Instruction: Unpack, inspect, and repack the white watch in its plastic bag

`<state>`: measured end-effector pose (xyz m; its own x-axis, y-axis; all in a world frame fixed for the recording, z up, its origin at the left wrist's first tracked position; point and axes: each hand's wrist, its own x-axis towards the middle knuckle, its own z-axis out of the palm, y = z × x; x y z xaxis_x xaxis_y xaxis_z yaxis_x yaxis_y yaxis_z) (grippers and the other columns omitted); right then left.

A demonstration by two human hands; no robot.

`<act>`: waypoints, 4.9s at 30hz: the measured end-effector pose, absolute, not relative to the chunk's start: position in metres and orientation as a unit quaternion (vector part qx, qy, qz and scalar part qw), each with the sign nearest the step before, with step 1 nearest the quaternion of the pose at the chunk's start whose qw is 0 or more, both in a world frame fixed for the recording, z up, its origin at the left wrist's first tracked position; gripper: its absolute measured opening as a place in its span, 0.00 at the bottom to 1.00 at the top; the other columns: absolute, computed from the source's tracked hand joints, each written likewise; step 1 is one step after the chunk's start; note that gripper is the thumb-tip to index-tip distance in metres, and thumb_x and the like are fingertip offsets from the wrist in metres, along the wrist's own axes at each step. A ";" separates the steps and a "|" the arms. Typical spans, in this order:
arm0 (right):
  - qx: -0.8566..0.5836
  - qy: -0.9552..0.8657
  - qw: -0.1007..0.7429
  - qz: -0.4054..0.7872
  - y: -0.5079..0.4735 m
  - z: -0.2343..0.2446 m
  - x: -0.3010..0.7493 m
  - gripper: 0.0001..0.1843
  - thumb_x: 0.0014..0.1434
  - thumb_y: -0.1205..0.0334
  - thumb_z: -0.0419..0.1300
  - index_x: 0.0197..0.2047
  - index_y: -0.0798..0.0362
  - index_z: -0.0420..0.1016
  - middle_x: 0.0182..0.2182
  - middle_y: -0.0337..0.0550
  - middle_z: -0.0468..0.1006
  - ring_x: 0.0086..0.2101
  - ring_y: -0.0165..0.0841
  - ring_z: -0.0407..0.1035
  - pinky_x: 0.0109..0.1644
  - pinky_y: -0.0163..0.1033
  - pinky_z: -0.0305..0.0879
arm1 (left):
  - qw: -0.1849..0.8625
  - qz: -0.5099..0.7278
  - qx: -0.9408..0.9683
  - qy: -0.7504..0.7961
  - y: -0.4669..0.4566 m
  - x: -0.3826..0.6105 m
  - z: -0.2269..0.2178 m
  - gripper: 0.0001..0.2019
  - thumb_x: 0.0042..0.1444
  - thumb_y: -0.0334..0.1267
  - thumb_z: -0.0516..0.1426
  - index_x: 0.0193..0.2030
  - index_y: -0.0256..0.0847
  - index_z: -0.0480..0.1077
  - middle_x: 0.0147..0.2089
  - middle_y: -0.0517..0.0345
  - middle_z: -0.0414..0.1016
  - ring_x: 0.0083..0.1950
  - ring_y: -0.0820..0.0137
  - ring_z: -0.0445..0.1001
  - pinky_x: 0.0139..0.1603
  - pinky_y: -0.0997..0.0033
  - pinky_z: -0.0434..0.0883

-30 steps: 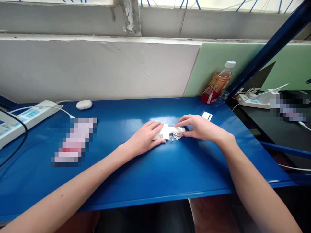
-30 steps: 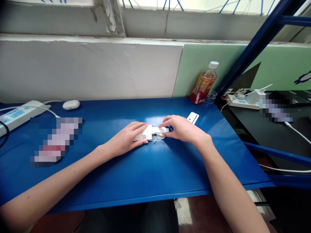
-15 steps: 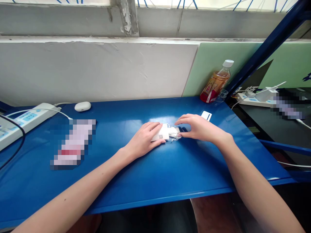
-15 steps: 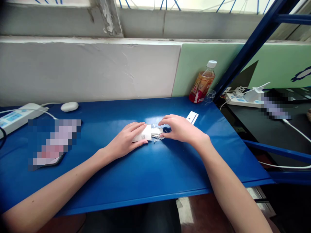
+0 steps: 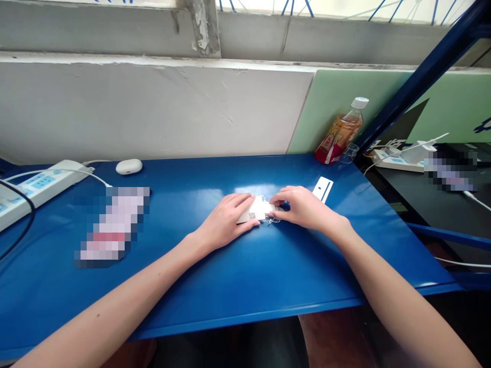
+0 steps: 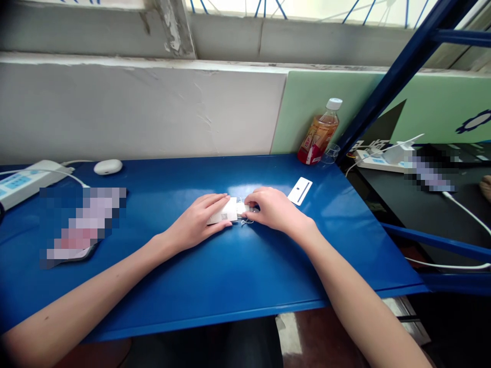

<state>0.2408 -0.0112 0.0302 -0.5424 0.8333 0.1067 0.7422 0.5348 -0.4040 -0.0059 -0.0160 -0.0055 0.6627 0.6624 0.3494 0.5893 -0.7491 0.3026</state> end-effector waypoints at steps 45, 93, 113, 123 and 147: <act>-0.522 -0.812 0.167 0.202 -0.016 0.045 0.241 0.19 0.65 0.64 0.52 0.54 0.54 0.78 0.46 0.48 0.84 0.46 0.44 0.78 0.51 0.46 0.71 | 0.060 0.075 0.926 0.366 -0.021 -0.008 -0.002 0.33 0.71 0.53 0.45 0.74 0.33 0.51 0.75 0.40 0.52 0.76 0.47 0.48 0.71 0.42 0.51; -0.447 -0.867 -0.007 0.219 -0.058 0.033 0.212 0.66 0.55 0.26 0.53 0.74 0.73 0.36 0.72 0.68 0.33 0.71 0.55 0.27 0.73 0.61 0.39 | 0.034 0.034 0.925 0.376 -0.023 -0.005 0.001 0.31 0.72 0.51 0.45 0.73 0.31 0.52 0.74 0.41 0.53 0.75 0.48 0.51 0.71 0.44 0.52; -0.426 -0.893 0.121 0.076 -0.046 0.034 0.216 0.30 0.70 0.46 0.49 0.60 0.62 0.72 0.60 0.61 0.73 0.66 0.55 0.58 0.67 0.59 0.59 | 0.044 0.056 0.926 0.371 -0.023 -0.005 0.000 0.30 0.72 0.51 0.45 0.73 0.33 0.52 0.74 0.37 0.54 0.75 0.47 0.51 0.71 0.43 0.52; -0.390 -0.903 0.169 0.056 -0.010 0.016 0.242 0.24 0.62 0.75 0.51 0.59 0.58 0.74 0.56 0.55 0.77 0.59 0.47 0.67 0.62 0.54 0.67 | 0.055 0.099 0.919 0.378 -0.022 -0.010 -0.003 0.30 0.70 0.53 0.48 0.73 0.38 0.55 0.74 0.34 0.52 0.76 0.44 0.46 0.71 0.42 0.53; -0.351 -0.911 0.206 0.065 -0.003 0.018 0.244 0.14 0.68 0.62 0.56 0.50 0.52 0.81 0.43 0.50 0.83 0.45 0.42 0.73 0.50 0.49 0.71 | 0.102 0.106 0.931 0.333 -0.020 -0.011 -0.003 0.32 0.72 0.53 0.44 0.74 0.35 0.48 0.75 0.40 0.52 0.76 0.55 0.47 0.74 0.49 0.49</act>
<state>0.2442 -0.0029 0.0178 -0.6694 0.6658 0.3296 0.6120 0.7457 -0.2634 -0.0106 -0.0199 -0.0031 0.7553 0.6424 0.1297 0.5992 -0.7571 0.2601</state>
